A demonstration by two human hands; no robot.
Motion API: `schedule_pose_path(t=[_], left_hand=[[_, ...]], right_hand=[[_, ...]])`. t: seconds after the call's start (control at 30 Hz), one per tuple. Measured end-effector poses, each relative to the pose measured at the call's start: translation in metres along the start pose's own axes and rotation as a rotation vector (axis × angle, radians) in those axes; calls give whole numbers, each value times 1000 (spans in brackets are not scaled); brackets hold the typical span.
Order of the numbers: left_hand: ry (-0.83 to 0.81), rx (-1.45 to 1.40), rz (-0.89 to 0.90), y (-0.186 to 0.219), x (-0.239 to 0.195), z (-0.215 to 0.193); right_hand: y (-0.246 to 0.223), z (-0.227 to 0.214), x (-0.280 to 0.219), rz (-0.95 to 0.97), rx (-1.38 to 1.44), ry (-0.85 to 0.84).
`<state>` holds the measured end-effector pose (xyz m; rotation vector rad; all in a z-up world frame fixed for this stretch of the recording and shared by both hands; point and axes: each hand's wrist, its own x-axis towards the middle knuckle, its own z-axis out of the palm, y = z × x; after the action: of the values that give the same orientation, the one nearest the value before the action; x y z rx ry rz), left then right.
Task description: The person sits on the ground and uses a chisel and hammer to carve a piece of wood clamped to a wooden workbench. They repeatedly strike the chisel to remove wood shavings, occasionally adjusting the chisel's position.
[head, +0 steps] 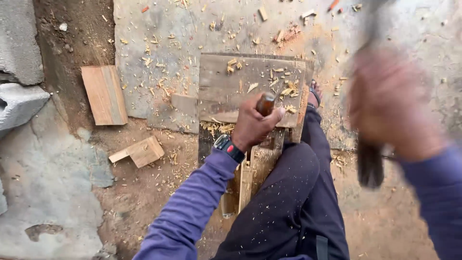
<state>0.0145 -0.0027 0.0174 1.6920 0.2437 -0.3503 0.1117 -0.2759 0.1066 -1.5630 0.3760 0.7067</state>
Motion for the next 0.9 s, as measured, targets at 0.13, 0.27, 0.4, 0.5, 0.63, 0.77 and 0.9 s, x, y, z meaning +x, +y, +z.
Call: schedule_pose_path(t=[0.13,0.27,0.4,0.5,0.63,0.77,0.9], left_hand=[[-14,-263,-32,9,-12,2],[-12,-58,-162,11,-10,-5],[61,-55,-25,-7,-2,-2],[-65,-426,-8,8,-17,-3],[-61,-60,-91,37,-69,-10],[-138,-221,-40,17,-56,-11],[-30,-293,-121,88,-30,-17]], right_hand=[[-53,87,-35,9,-1341,-269],[-107,90,-36,277,-904,-155],[-37,71,-20,-410,-1636,-188],[-30,103,-69,106,-733,-314],[-17,94,-128,401,114,-231],[-6,108,-204,-18,1183,-361],[40,117,-229,-368,1210,-412]])
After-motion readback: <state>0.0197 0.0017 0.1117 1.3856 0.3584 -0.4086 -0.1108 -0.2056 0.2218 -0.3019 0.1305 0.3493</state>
